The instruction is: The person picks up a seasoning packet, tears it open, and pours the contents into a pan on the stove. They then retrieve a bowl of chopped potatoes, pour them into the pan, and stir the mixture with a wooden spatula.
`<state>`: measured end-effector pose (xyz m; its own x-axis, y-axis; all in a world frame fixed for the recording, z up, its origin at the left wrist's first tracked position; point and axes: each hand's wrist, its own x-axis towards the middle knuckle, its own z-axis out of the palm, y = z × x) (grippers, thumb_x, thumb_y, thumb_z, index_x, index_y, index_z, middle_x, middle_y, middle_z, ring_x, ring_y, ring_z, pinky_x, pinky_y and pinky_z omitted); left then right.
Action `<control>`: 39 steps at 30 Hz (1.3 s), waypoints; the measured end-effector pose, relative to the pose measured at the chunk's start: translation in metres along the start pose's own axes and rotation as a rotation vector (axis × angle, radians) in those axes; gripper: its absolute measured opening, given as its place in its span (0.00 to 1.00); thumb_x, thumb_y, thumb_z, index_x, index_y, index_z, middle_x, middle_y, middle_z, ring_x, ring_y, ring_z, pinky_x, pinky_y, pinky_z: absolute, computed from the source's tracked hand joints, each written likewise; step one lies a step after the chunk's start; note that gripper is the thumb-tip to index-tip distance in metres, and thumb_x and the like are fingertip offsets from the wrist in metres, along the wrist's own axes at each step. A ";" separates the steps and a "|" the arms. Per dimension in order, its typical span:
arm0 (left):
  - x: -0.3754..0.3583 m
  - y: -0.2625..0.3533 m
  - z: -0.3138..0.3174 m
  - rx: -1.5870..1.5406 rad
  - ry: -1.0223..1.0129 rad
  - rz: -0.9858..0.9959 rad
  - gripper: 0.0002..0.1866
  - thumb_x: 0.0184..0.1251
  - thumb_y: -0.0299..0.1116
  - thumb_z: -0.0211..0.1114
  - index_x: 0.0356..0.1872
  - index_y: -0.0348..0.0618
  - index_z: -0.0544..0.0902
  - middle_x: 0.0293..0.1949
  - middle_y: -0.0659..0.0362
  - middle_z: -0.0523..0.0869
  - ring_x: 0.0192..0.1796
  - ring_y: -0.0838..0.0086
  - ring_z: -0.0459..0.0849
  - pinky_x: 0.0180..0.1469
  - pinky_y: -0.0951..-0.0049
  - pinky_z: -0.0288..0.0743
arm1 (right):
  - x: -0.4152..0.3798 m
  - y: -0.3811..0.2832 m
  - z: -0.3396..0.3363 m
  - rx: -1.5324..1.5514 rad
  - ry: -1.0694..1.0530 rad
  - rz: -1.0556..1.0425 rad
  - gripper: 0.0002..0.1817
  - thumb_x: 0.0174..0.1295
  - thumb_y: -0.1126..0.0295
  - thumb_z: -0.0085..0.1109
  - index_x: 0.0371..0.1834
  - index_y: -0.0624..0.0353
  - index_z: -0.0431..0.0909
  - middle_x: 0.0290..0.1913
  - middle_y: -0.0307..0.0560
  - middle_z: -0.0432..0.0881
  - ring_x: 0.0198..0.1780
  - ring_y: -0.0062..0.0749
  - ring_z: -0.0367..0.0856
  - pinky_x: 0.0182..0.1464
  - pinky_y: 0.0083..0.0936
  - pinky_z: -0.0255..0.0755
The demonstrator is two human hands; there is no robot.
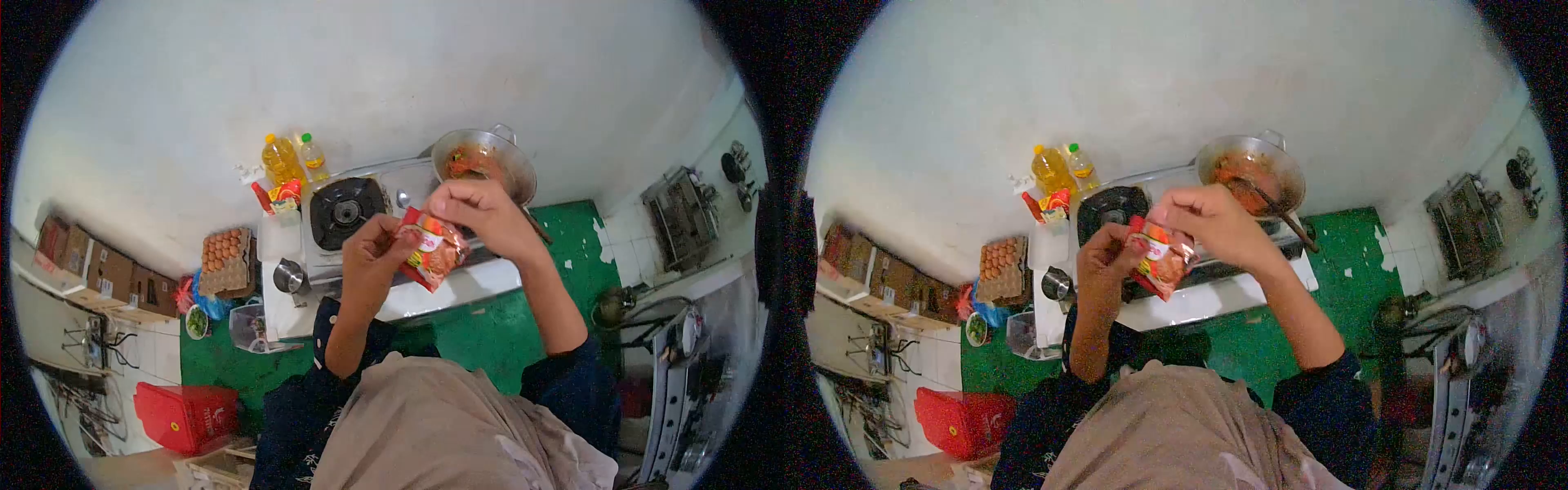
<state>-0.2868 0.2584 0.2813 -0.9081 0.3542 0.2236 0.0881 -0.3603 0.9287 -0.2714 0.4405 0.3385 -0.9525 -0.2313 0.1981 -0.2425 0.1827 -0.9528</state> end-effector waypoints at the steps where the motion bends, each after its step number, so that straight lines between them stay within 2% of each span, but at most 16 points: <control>1: 0.003 0.010 0.001 -0.015 0.036 0.011 0.06 0.61 0.28 0.65 0.33 0.38 0.78 0.29 0.63 0.82 0.32 0.85 0.79 0.35 0.83 0.74 | 0.004 -0.013 -0.004 0.031 -0.023 0.018 0.09 0.64 0.68 0.54 0.35 0.63 0.79 0.26 0.33 0.77 0.29 0.14 0.70 0.32 0.16 0.65; 3: 0.008 0.021 -0.003 -0.054 0.079 0.091 0.05 0.62 0.28 0.64 0.35 0.38 0.78 0.31 0.62 0.83 0.32 0.84 0.80 0.34 0.82 0.76 | 0.014 -0.020 -0.017 0.063 -0.141 -0.033 0.10 0.63 0.70 0.54 0.42 0.60 0.81 0.30 0.35 0.79 0.31 0.19 0.73 0.36 0.17 0.67; 6: 0.007 0.042 -0.005 -0.124 0.131 0.191 0.06 0.62 0.29 0.64 0.36 0.39 0.78 0.31 0.61 0.83 0.32 0.83 0.81 0.35 0.82 0.77 | 0.019 -0.040 -0.015 -0.229 -0.139 -0.457 0.12 0.60 0.71 0.55 0.46 0.58 0.81 0.35 0.40 0.81 0.36 0.24 0.75 0.41 0.20 0.68; 7: 0.008 0.044 -0.007 -0.116 0.148 0.199 0.06 0.62 0.28 0.64 0.36 0.39 0.77 0.32 0.60 0.83 0.33 0.82 0.82 0.36 0.81 0.78 | 0.019 -0.047 -0.014 -0.197 -0.181 -0.430 0.13 0.57 0.73 0.57 0.47 0.56 0.81 0.39 0.42 0.80 0.42 0.27 0.75 0.46 0.22 0.68; 10: 0.002 0.053 0.000 -0.078 0.146 0.274 0.06 0.62 0.28 0.64 0.36 0.38 0.77 0.33 0.60 0.83 0.34 0.81 0.82 0.37 0.81 0.78 | 0.018 -0.060 -0.010 -0.188 -0.182 -0.413 0.14 0.55 0.74 0.59 0.46 0.56 0.82 0.39 0.42 0.80 0.44 0.27 0.76 0.47 0.23 0.69; 13: -0.004 0.053 0.002 -0.097 0.092 0.267 0.06 0.64 0.28 0.62 0.37 0.37 0.77 0.35 0.59 0.83 0.35 0.80 0.82 0.36 0.81 0.77 | 0.018 -0.064 -0.010 -0.246 -0.204 -0.641 0.14 0.54 0.73 0.60 0.45 0.55 0.82 0.40 0.42 0.81 0.45 0.29 0.77 0.48 0.25 0.70; 16: -0.008 0.051 0.002 -0.059 0.029 0.186 0.08 0.64 0.29 0.61 0.40 0.36 0.77 0.38 0.56 0.83 0.39 0.78 0.82 0.41 0.79 0.77 | 0.011 -0.067 -0.014 -0.296 -0.231 -0.708 0.10 0.54 0.72 0.60 0.41 0.57 0.82 0.39 0.42 0.81 0.44 0.31 0.77 0.47 0.27 0.70; 19: -0.006 0.060 0.021 -0.014 -0.034 0.196 0.20 0.59 0.41 0.66 0.46 0.37 0.75 0.41 0.56 0.81 0.36 0.79 0.80 0.43 0.79 0.75 | -0.003 -0.073 -0.015 -0.437 -0.112 -0.666 0.06 0.54 0.72 0.61 0.35 0.59 0.81 0.36 0.41 0.81 0.43 0.30 0.76 0.45 0.27 0.70; 22: 0.001 0.063 0.021 -0.036 -0.065 0.099 0.29 0.58 0.49 0.66 0.51 0.35 0.72 0.43 0.54 0.79 0.38 0.79 0.80 0.43 0.79 0.74 | -0.027 -0.088 -0.016 -0.534 0.044 -0.462 0.04 0.55 0.72 0.61 0.31 0.61 0.80 0.33 0.41 0.81 0.38 0.26 0.76 0.39 0.24 0.70; 23: 0.004 0.063 0.020 -0.118 -0.193 0.122 0.23 0.59 0.41 0.67 0.48 0.34 0.73 0.41 0.55 0.80 0.39 0.80 0.79 0.44 0.80 0.74 | -0.035 -0.093 -0.013 -0.504 0.092 -0.378 0.04 0.56 0.72 0.60 0.31 0.62 0.79 0.31 0.40 0.80 0.38 0.24 0.75 0.40 0.23 0.69; 26: -0.003 0.080 0.034 0.017 -0.392 0.198 0.16 0.60 0.31 0.66 0.45 0.33 0.75 0.39 0.56 0.81 0.40 0.81 0.78 0.45 0.79 0.73 | -0.055 -0.108 0.001 -0.412 0.214 -0.170 0.05 0.57 0.73 0.59 0.30 0.64 0.78 0.28 0.38 0.78 0.35 0.20 0.73 0.40 0.18 0.67; 27: -0.004 0.085 0.038 -0.004 -0.380 0.190 0.09 0.59 0.24 0.65 0.38 0.35 0.77 0.33 0.61 0.80 0.36 0.84 0.77 0.40 0.84 0.72 | -0.061 -0.114 0.005 -0.386 0.236 -0.131 0.05 0.57 0.73 0.59 0.30 0.64 0.78 0.28 0.37 0.78 0.34 0.19 0.73 0.39 0.18 0.67; 31: -0.008 0.095 0.039 -0.048 -0.486 0.158 0.06 0.61 0.24 0.63 0.37 0.35 0.78 0.31 0.63 0.80 0.33 0.85 0.76 0.39 0.84 0.71 | -0.079 -0.136 0.023 -0.348 0.321 0.030 0.06 0.57 0.72 0.60 0.31 0.65 0.77 0.29 0.36 0.79 0.33 0.17 0.73 0.39 0.19 0.68; 34: -0.014 0.102 0.036 -0.022 -0.544 0.182 0.04 0.62 0.25 0.62 0.35 0.37 0.79 0.30 0.63 0.81 0.32 0.86 0.77 0.37 0.85 0.71 | -0.086 -0.157 0.052 -0.462 0.357 -0.041 0.06 0.56 0.72 0.61 0.32 0.65 0.78 0.29 0.41 0.79 0.33 0.20 0.74 0.39 0.20 0.69; 36: -0.014 0.098 0.035 0.023 -0.545 0.203 0.04 0.61 0.26 0.63 0.35 0.38 0.79 0.29 0.61 0.82 0.31 0.84 0.78 0.36 0.84 0.71 | -0.085 -0.159 0.060 -0.852 0.401 -0.120 0.06 0.54 0.72 0.61 0.30 0.64 0.77 0.28 0.45 0.79 0.32 0.25 0.76 0.37 0.24 0.71; 39: -0.017 0.090 0.034 0.397 -0.467 0.489 0.06 0.54 0.22 0.62 0.33 0.37 0.78 0.28 0.57 0.80 0.30 0.72 0.79 0.34 0.75 0.72 | -0.088 -0.150 0.073 -1.360 0.414 -0.104 0.08 0.51 0.67 0.58 0.26 0.62 0.77 0.28 0.52 0.79 0.32 0.42 0.78 0.35 0.33 0.74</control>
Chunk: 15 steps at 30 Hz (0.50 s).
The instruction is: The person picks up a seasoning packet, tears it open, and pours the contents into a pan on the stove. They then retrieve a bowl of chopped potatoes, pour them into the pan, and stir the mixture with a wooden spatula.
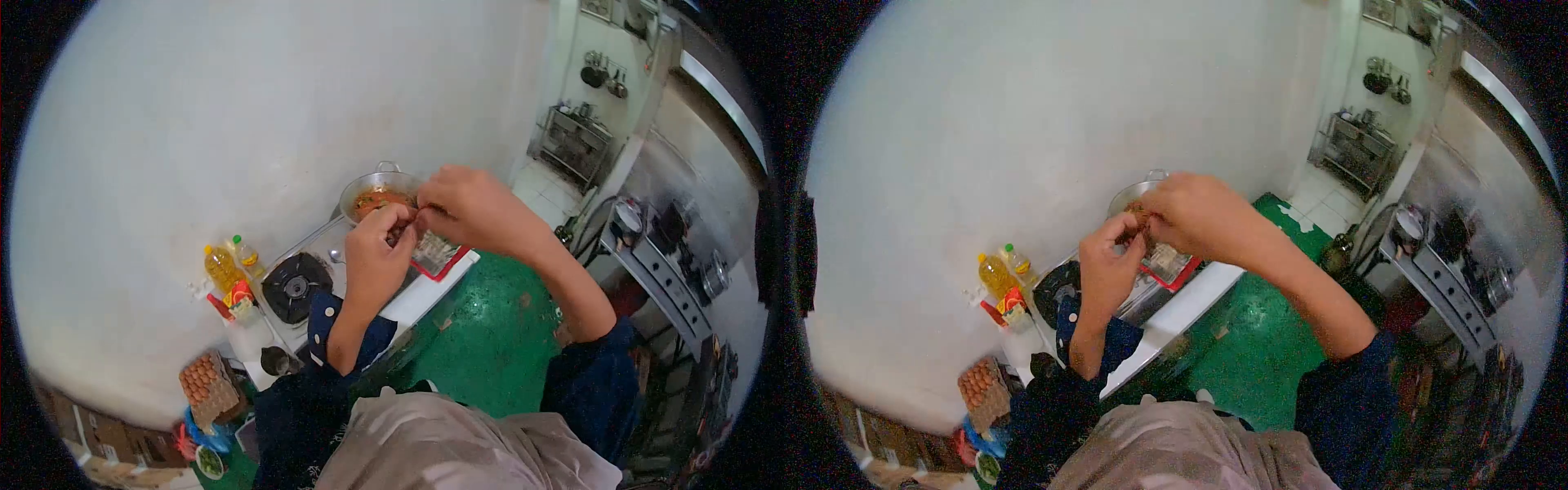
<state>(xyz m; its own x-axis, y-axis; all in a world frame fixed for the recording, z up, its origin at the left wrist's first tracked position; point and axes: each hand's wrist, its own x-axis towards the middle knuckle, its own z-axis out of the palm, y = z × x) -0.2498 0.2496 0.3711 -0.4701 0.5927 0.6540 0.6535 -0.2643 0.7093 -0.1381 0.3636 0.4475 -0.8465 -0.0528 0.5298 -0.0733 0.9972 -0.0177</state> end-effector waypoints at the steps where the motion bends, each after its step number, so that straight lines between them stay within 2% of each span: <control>1: -0.002 -0.005 0.003 0.113 0.030 0.146 0.07 0.51 0.21 0.61 0.32 0.37 0.77 0.28 0.55 0.79 0.31 0.68 0.78 0.35 0.72 0.71 | -0.004 -0.002 0.006 -0.155 -0.017 -0.010 0.09 0.51 0.65 0.57 0.25 0.61 0.77 0.29 0.55 0.80 0.32 0.49 0.79 0.35 0.36 0.75; 2: -0.005 -0.013 0.006 0.221 0.059 0.294 0.08 0.47 0.20 0.60 0.31 0.37 0.77 0.28 0.54 0.78 0.32 0.63 0.77 0.35 0.69 0.71 | -0.008 0.001 0.016 -0.196 -0.104 0.021 0.10 0.51 0.63 0.55 0.23 0.59 0.78 0.26 0.53 0.79 0.32 0.48 0.79 0.33 0.37 0.75; 3: -0.008 -0.021 0.011 0.317 0.086 0.445 0.09 0.44 0.19 0.59 0.30 0.37 0.77 0.27 0.53 0.77 0.32 0.59 0.77 0.36 0.65 0.71 | -0.014 0.004 0.029 -0.192 -0.068 -0.023 0.10 0.49 0.63 0.56 0.22 0.59 0.76 0.25 0.51 0.78 0.31 0.47 0.78 0.32 0.38 0.74; 4: -0.015 -0.030 0.016 0.277 0.066 0.442 0.10 0.40 0.18 0.57 0.28 0.37 0.76 0.27 0.53 0.76 0.34 0.55 0.74 0.36 0.60 0.69 | -0.022 0.007 0.044 -0.197 -0.033 -0.058 0.09 0.47 0.64 0.57 0.21 0.58 0.74 0.23 0.50 0.77 0.30 0.46 0.78 0.31 0.38 0.73; 5: -0.023 -0.040 0.022 0.268 0.061 0.485 0.10 0.40 0.18 0.57 0.28 0.37 0.76 0.27 0.52 0.76 0.33 0.55 0.74 0.36 0.60 0.69 | -0.034 0.010 0.056 -0.210 0.003 -0.084 0.10 0.46 0.64 0.58 0.20 0.58 0.73 0.21 0.48 0.75 0.29 0.45 0.77 0.31 0.38 0.72; 7: -0.039 -0.050 0.035 0.227 0.036 0.551 0.10 0.40 0.18 0.58 0.29 0.37 0.77 0.26 0.52 0.76 0.32 0.56 0.75 0.36 0.60 0.68 | -0.061 0.009 0.075 -0.128 0.090 0.021 0.12 0.45 0.61 0.57 0.18 0.59 0.72 0.20 0.49 0.75 0.28 0.46 0.77 0.29 0.40 0.71; 12: -0.074 -0.069 0.076 0.176 -0.061 0.595 0.10 0.46 0.19 0.61 0.33 0.38 0.80 0.26 0.54 0.77 0.31 0.58 0.75 0.35 0.61 0.67 | -0.126 0.006 0.095 0.314 0.131 0.534 0.13 0.50 0.64 0.52 0.16 0.62 0.71 0.20 0.55 0.75 0.23 0.51 0.74 0.28 0.39 0.67; 15: -0.087 -0.064 0.126 0.124 -0.122 0.654 0.08 0.49 0.20 0.62 0.33 0.39 0.81 0.25 0.55 0.77 0.28 0.59 0.75 0.34 0.61 0.67 | -0.184 0.011 0.098 0.685 0.301 0.827 0.15 0.52 0.61 0.51 0.17 0.62 0.73 0.21 0.57 0.76 0.26 0.53 0.77 0.30 0.43 0.70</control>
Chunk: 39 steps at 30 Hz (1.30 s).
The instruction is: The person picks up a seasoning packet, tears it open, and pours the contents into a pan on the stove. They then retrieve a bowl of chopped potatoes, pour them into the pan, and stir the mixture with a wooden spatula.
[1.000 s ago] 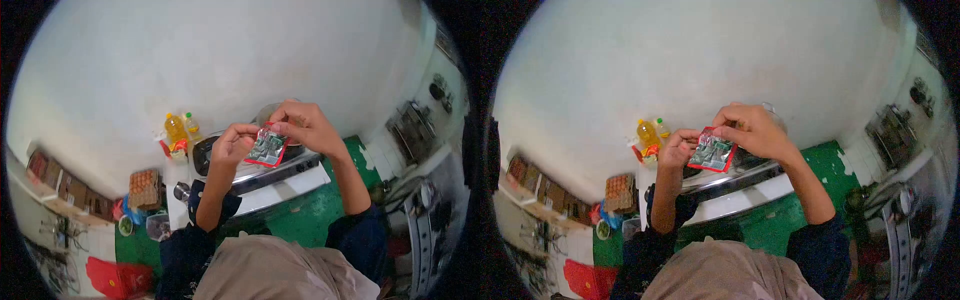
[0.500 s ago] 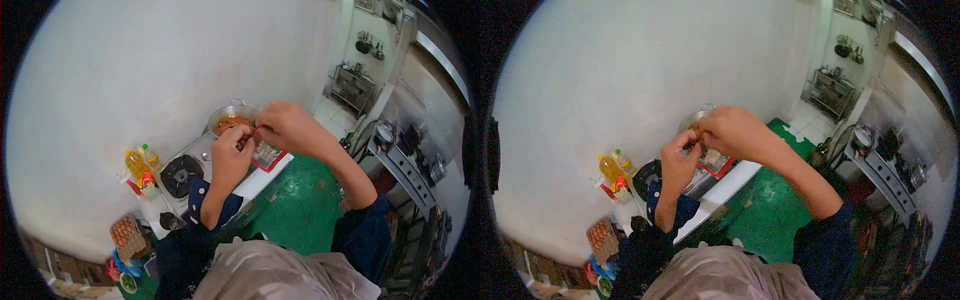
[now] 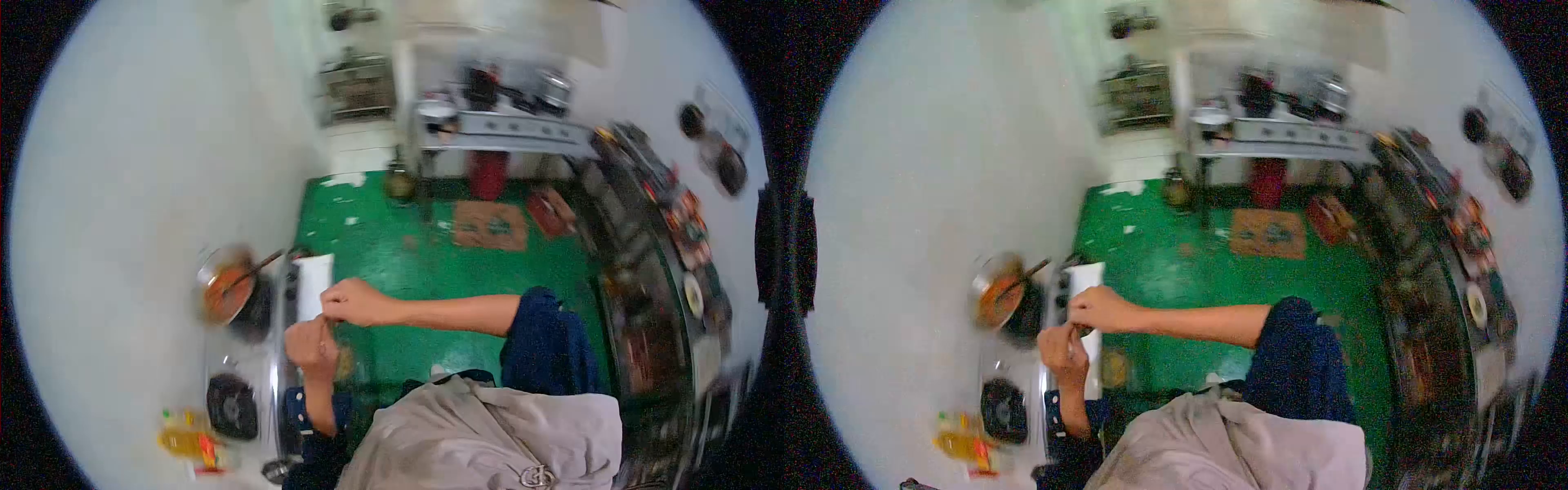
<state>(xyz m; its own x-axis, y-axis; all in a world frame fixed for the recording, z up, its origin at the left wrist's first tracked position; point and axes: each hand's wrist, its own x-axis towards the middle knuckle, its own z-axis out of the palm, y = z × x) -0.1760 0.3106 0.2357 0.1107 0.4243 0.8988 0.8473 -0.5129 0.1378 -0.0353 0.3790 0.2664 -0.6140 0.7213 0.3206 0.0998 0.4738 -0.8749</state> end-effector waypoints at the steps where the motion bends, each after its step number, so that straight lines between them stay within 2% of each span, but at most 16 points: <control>1: -0.004 0.002 0.023 -0.031 -0.036 -0.001 0.08 0.50 0.20 0.63 0.33 0.40 0.81 0.25 0.55 0.78 0.27 0.59 0.75 0.34 0.61 0.67 | -0.014 0.010 -0.017 -0.111 0.055 -0.005 0.15 0.54 0.61 0.50 0.19 0.62 0.73 0.21 0.56 0.76 0.26 0.53 0.77 0.31 0.42 0.71; 3: -0.003 0.026 0.066 -0.122 -0.060 -0.032 0.07 0.52 0.21 0.64 0.34 0.38 0.81 0.27 0.54 0.80 0.28 0.58 0.76 0.34 0.61 0.68 | -0.038 0.049 -0.047 -0.405 0.136 -0.146 0.10 0.58 0.65 0.51 0.26 0.60 0.71 0.25 0.49 0.74 0.29 0.47 0.76 0.28 0.39 0.68; 8: 0.017 0.136 0.194 -0.351 -0.116 0.030 0.07 0.52 0.22 0.66 0.34 0.37 0.82 0.29 0.53 0.81 0.30 0.59 0.77 0.34 0.63 0.70 | -0.149 0.044 -0.197 -0.755 0.190 -0.040 0.09 0.53 0.67 0.57 0.35 0.56 0.71 0.34 0.48 0.74 0.37 0.50 0.78 0.33 0.44 0.73; 12: 0.027 0.244 0.300 -0.805 -0.180 -0.148 0.21 0.66 0.48 0.56 0.39 0.38 0.82 0.43 0.52 0.80 0.46 0.61 0.77 0.49 0.60 0.68 | -0.249 0.071 -0.312 -0.884 0.244 0.047 0.15 0.48 0.71 0.59 0.40 0.55 0.71 0.36 0.47 0.75 0.39 0.47 0.79 0.34 0.40 0.75; 13: 0.023 0.278 0.334 -0.981 -0.291 -0.414 0.30 0.67 0.58 0.48 0.49 0.38 0.77 0.52 0.52 0.76 0.56 0.61 0.72 0.58 0.59 0.63 | -0.275 0.081 -0.339 -0.887 0.276 0.053 0.17 0.47 0.72 0.59 0.43 0.55 0.71 0.37 0.47 0.76 0.40 0.46 0.79 0.35 0.39 0.76; 16: 0.045 0.381 0.398 -1.850 -0.495 -1.177 0.33 0.65 0.59 0.51 0.58 0.40 0.69 0.55 0.53 0.74 0.59 0.63 0.70 0.61 0.60 0.64 | -0.337 0.098 -0.409 -0.925 0.505 -0.049 0.22 0.43 0.78 0.59 0.46 0.56 0.75 0.45 0.47 0.78 0.43 0.40 0.80 0.38 0.31 0.77; 19: 0.059 0.437 0.461 -2.394 -0.919 -1.500 0.31 0.65 0.48 0.58 0.63 0.42 0.62 0.53 0.56 0.74 0.57 0.68 0.72 0.57 0.66 0.68 | -0.387 0.107 -0.472 -0.944 0.558 0.008 0.21 0.46 0.75 0.61 0.47 0.57 0.76 0.47 0.47 0.79 0.45 0.40 0.80 0.41 0.31 0.77; 22: 0.050 0.483 0.555 -2.482 -1.024 -1.348 0.27 0.61 0.34 0.63 0.61 0.45 0.65 0.54 0.60 0.75 0.52 0.73 0.75 0.51 0.74 0.71 | -0.426 0.134 -0.535 -0.908 0.709 0.022 0.13 0.54 0.67 0.59 0.42 0.58 0.76 0.44 0.49 0.79 0.45 0.44 0.79 0.44 0.32 0.76; 23: 0.069 0.509 0.567 -2.263 -0.983 -1.477 0.27 0.59 0.31 0.64 0.60 0.43 0.66 0.47 0.61 0.78 0.44 0.75 0.77 0.48 0.74 0.72 | -0.439 0.142 -0.560 -0.835 0.724 0.086 0.12 0.56 0.67 0.59 0.41 0.59 0.76 0.42 0.49 0.79 0.44 0.44 0.79 0.44 0.32 0.76; 26: 0.068 0.559 0.660 -2.340 -0.962 -1.392 0.26 0.60 0.26 0.61 0.60 0.45 0.65 0.49 0.60 0.75 0.50 0.76 0.75 0.49 0.76 0.73 | -0.469 0.172 -0.633 -0.644 0.803 0.241 0.10 0.59 0.67 0.56 0.40 0.60 0.76 0.39 0.51 0.79 0.43 0.45 0.78 0.43 0.33 0.74; 30: 0.072 0.626 0.792 -2.236 -1.163 -1.833 0.26 0.59 0.27 0.64 0.58 0.46 0.67 0.48 0.62 0.77 0.51 0.77 0.76 0.49 0.76 0.74 | -0.496 0.244 -0.740 -0.641 0.948 0.361 0.08 0.57 0.71 0.58 0.39 0.61 0.75 0.36 0.50 0.78 0.39 0.43 0.78 0.41 0.31 0.73; 31: 0.063 0.643 0.830 -2.315 -1.184 -1.340 0.21 0.60 0.27 0.64 0.55 0.45 0.70 0.46 0.63 0.78 0.47 0.77 0.79 0.46 0.77 0.76 | -0.502 0.259 -0.772 -0.684 0.966 0.396 0.08 0.56 0.73 0.59 0.39 0.60 0.75 0.36 0.50 0.78 0.38 0.42 0.79 0.40 0.30 0.74; 35: 0.153 0.724 0.912 -2.001 -1.195 -1.301 0.15 0.60 0.23 0.64 0.47 0.43 0.73 0.42 0.63 0.79 0.42 0.77 0.80 0.41 0.79 0.77 | -0.545 0.295 -0.900 -0.765 1.028 0.383 0.09 0.54 0.76 0.61 0.39 0.60 0.75 0.36 0.48 0.79 0.36 0.39 0.80 0.39 0.30 0.74; 37: 0.168 0.748 0.958 -2.013 -1.180 -1.574 0.14 0.59 0.23 0.64 0.46 0.42 0.73 0.41 0.62 0.80 0.42 0.76 0.80 0.40 0.79 0.77 | -0.572 0.321 -0.963 -0.779 1.098 0.315 0.09 0.55 0.75 0.60 0.39 0.61 0.75 0.38 0.47 0.80 0.36 0.35 0.81 0.39 0.28 0.74; 38: 0.174 0.760 0.980 -2.012 -1.159 -1.712 0.14 0.58 0.23 0.64 0.45 0.42 0.73 0.40 0.62 0.80 0.42 0.76 0.80 0.40 0.79 0.77 | -0.579 0.312 -0.999 -0.574 1.203 0.810 0.09 0.57 0.71 0.59 0.40 0.62 0.75 0.38 0.46 0.82 0.37 0.29 0.81 0.39 0.25 0.74; 39: 0.184 0.768 1.000 -2.071 -1.178 -1.715 0.13 0.59 0.23 0.64 0.45 0.42 0.74 0.39 0.62 0.81 0.43 0.76 0.81 0.40 0.78 0.77 | -0.594 0.326 -1.041 -0.645 1.332 0.757 0.10 0.60 0.66 0.57 0.39 0.60 0.77 0.33 0.51 0.81 0.31 0.36 0.81 0.35 0.29 0.75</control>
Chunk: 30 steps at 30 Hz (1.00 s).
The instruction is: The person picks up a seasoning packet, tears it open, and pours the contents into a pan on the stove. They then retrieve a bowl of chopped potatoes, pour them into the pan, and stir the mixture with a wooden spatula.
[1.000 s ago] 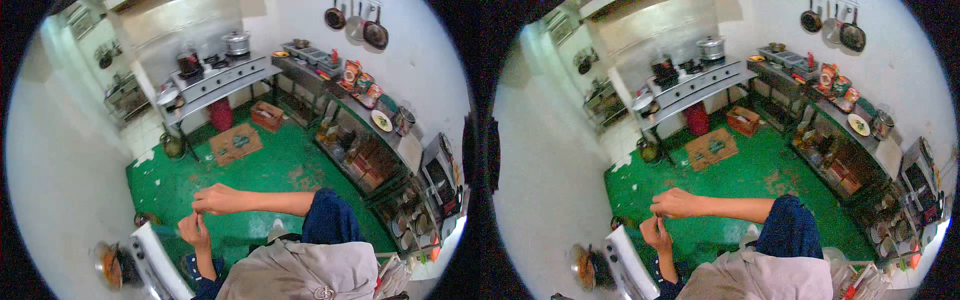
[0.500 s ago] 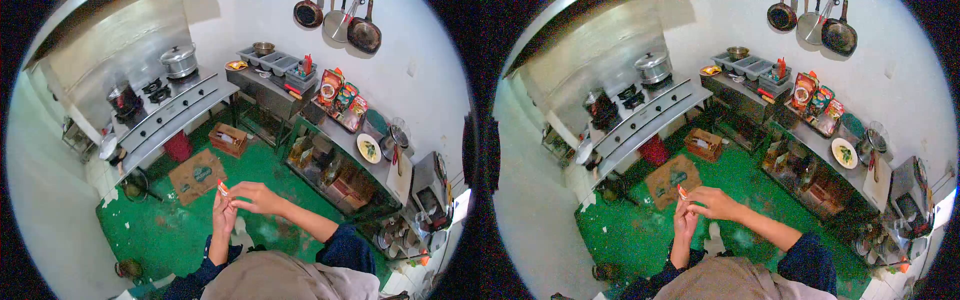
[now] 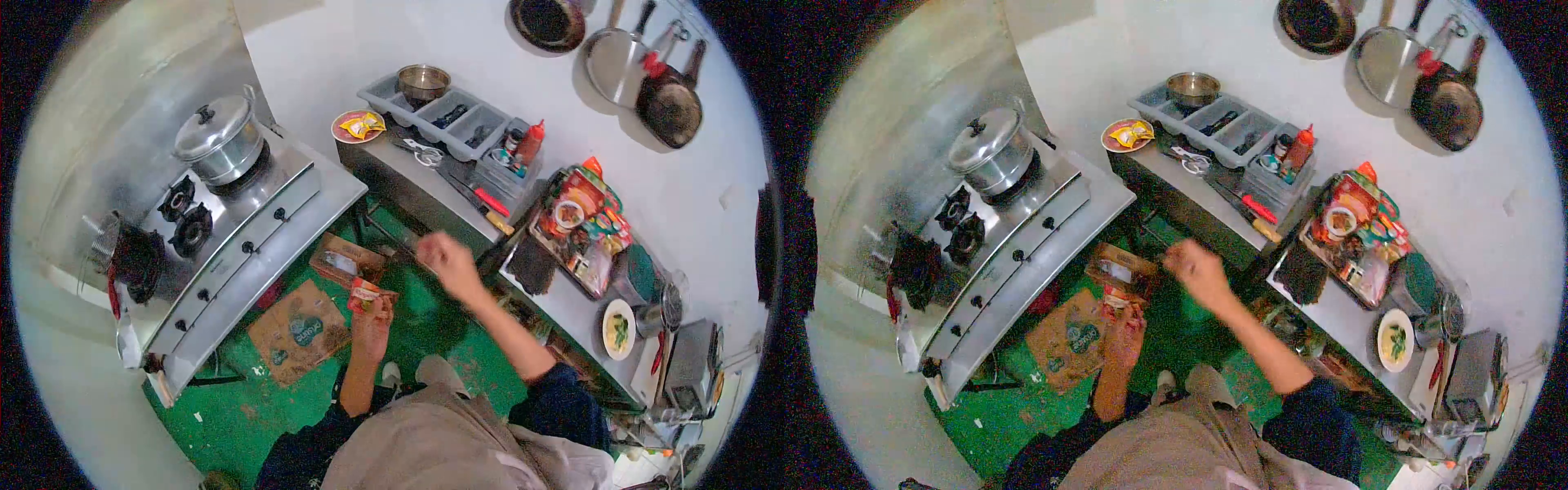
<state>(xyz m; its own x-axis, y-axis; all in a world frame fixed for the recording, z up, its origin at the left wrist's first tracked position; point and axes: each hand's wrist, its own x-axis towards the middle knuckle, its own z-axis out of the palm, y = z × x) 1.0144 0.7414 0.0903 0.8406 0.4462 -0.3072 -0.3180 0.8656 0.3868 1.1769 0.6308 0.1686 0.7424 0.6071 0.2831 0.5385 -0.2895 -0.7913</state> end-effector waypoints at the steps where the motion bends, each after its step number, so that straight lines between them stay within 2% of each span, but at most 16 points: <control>1: 0.022 0.007 0.000 -0.051 0.020 -0.015 0.13 0.60 0.24 0.63 0.46 0.43 0.74 0.39 0.62 0.81 0.43 0.77 0.81 0.40 0.78 0.77 | 0.041 0.039 0.003 0.163 0.130 -0.001 0.10 0.60 0.65 0.57 0.37 0.60 0.76 0.31 0.50 0.80 0.30 0.37 0.80 0.34 0.30 0.73; 2: 0.043 0.012 -0.002 -0.106 0.040 -0.025 0.13 0.60 0.25 0.63 0.46 0.43 0.74 0.39 0.63 0.82 0.44 0.77 0.81 0.40 0.78 0.77 | 0.082 0.079 0.004 0.003 0.217 -0.052 0.08 0.59 0.67 0.56 0.37 0.61 0.76 0.30 0.52 0.79 0.31 0.42 0.79 0.35 0.34 0.72; 3: 0.061 0.014 -0.004 -0.166 0.063 -0.031 0.12 0.61 0.25 0.62 0.46 0.43 0.75 0.39 0.63 0.82 0.45 0.78 0.81 0.40 0.77 0.77 | 0.122 0.104 -0.002 -0.143 0.196 -0.008 0.07 0.58 0.70 0.56 0.36 0.61 0.76 0.32 0.55 0.78 0.34 0.47 0.79 0.38 0.36 0.71; 4: 0.077 0.015 -0.003 -0.095 0.082 0.049 0.11 0.62 0.27 0.61 0.45 0.45 0.76 0.39 0.63 0.83 0.46 0.79 0.81 0.41 0.77 0.76 | 0.162 0.148 0.005 -0.173 0.194 -0.007 0.06 0.57 0.71 0.54 0.36 0.61 0.76 0.34 0.57 0.78 0.37 0.50 0.78 0.40 0.39 0.71; 6: 0.102 0.021 -0.002 -0.144 0.120 0.102 0.10 0.63 0.27 0.60 0.45 0.45 0.76 0.39 0.64 0.83 0.46 0.79 0.81 0.41 0.77 0.75 | 0.226 0.213 0.016 -0.354 0.267 -0.233 0.06 0.57 0.75 0.51 0.35 0.63 0.76 0.33 0.57 0.78 0.35 0.49 0.79 0.40 0.37 0.72; 9: 0.159 0.033 0.003 -0.156 0.105 0.204 0.11 0.63 0.27 0.59 0.46 0.45 0.76 0.39 0.64 0.83 0.44 0.80 0.81 0.41 0.78 0.74 | 0.302 0.286 0.037 -0.756 0.160 -0.204 0.05 0.54 0.77 0.51 0.30 0.61 0.77 0.32 0.59 0.79 0.36 0.53 0.80 0.40 0.41 0.75; 11: 0.174 0.029 -0.001 -0.173 0.131 0.271 0.11 0.63 0.27 0.59 0.47 0.44 0.76 0.40 0.64 0.83 0.42 0.80 0.80 0.42 0.78 0.74 | 0.317 0.272 0.034 -0.906 -0.141 -0.158 0.04 0.51 0.78 0.51 0.27 0.62 0.78 0.29 0.58 0.80 0.33 0.52 0.80 0.38 0.41 0.76; 12: 0.179 0.035 0.023 -0.206 0.255 0.280 0.11 0.63 0.27 0.60 0.46 0.43 0.76 0.40 0.62 0.83 0.40 0.79 0.80 0.42 0.76 0.76 | 0.323 0.282 0.039 -0.882 -0.172 -0.135 0.04 0.50 0.76 0.52 0.27 0.61 0.78 0.29 0.56 0.80 0.33 0.51 0.80 0.37 0.41 0.76; 13: 0.190 0.035 0.024 -0.242 0.268 0.291 0.11 0.62 0.27 0.60 0.45 0.42 0.76 0.40 0.61 0.83 0.40 0.78 0.81 0.42 0.75 0.77 | 0.331 0.294 0.041 -0.857 -0.202 -0.115 0.04 0.49 0.75 0.53 0.26 0.60 0.78 0.28 0.54 0.80 0.33 0.50 0.80 0.36 0.41 0.76; 15: 0.209 0.036 0.021 -0.261 0.288 0.302 0.11 0.62 0.28 0.61 0.45 0.42 0.76 0.39 0.61 0.83 0.40 0.78 0.82 0.41 0.75 0.77 | 0.344 0.301 0.039 -0.854 -0.285 -0.073 0.06 0.48 0.73 0.55 0.27 0.64 0.76 0.29 0.61 0.79 0.36 0.59 0.79 0.38 0.48 0.73; 17: 0.222 0.042 0.033 -0.284 0.278 0.324 0.10 0.61 0.27 0.62 0.44 0.43 0.77 0.39 0.62 0.83 0.40 0.77 0.82 0.41 0.75 0.77 | 0.344 0.291 0.035 -0.792 -0.231 -0.141 0.10 0.50 0.66 0.59 0.27 0.63 0.76 0.30 0.62 0.80 0.35 0.59 0.79 0.37 0.48 0.72; 20: 0.240 0.046 0.029 -0.304 0.318 0.335 0.10 0.61 0.28 0.62 0.44 0.46 0.77 0.40 0.63 0.84 0.41 0.78 0.82 0.41 0.76 0.77 | 0.346 0.272 0.035 -0.876 -0.318 0.054 0.17 0.52 0.58 0.59 0.30 0.64 0.76 0.30 0.62 0.80 0.35 0.60 0.78 0.38 0.47 0.72; 23: 0.251 0.045 0.015 -0.287 0.323 0.342 0.10 0.61 0.28 0.62 0.43 0.48 0.78 0.40 0.65 0.84 0.41 0.79 0.82 0.41 0.76 0.77 | 0.335 0.234 0.026 -0.873 -0.255 0.069 0.18 0.54 0.57 0.58 0.33 0.64 0.75 0.27 0.60 0.79 0.32 0.55 0.79 0.36 0.43 0.72; 26: 0.255 0.047 0.009 -0.266 0.365 0.347 0.09 0.61 0.28 0.63 0.43 0.49 0.78 0.39 0.66 0.84 0.40 0.80 0.82 0.41 0.76 0.76 | 0.313 0.222 0.015 -0.393 -0.198 0.177 0.17 0.55 0.58 0.58 0.36 0.62 0.76 0.27 0.49 0.80 0.28 0.42 0.79 0.32 0.34 0.71; 29: 0.258 0.044 -0.006 -0.321 0.372 0.340 0.09 0.62 0.29 0.62 0.43 0.49 0.78 0.40 0.66 0.84 0.42 0.80 0.82 0.41 0.76 0.76 | 0.257 0.224 0.030 0.196 -0.361 0.389 0.11 0.58 0.67 0.57 0.41 0.60 0.77 0.31 0.44 0.82 0.36 0.33 0.80 0.41 0.30 0.73; 30: 0.260 0.043 -0.012 -0.348 0.373 0.334 0.09 0.62 0.30 0.62 0.43 0.49 0.78 0.40 0.66 0.84 0.42 0.80 0.82 0.41 0.76 0.76 | 0.239 0.202 0.039 0.252 -0.482 0.479 0.10 0.59 0.67 0.56 0.41 0.59 0.78 0.32 0.42 0.82 0.37 0.30 0.79 0.42 0.30 0.73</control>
<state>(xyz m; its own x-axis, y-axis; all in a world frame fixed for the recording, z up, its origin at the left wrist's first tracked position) 1.2140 0.8971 0.0165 0.4803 0.7013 -0.5269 -0.7156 0.6606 0.2269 1.4479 0.7463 0.0556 0.5842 0.7320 -0.3504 0.0466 -0.4613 -0.8860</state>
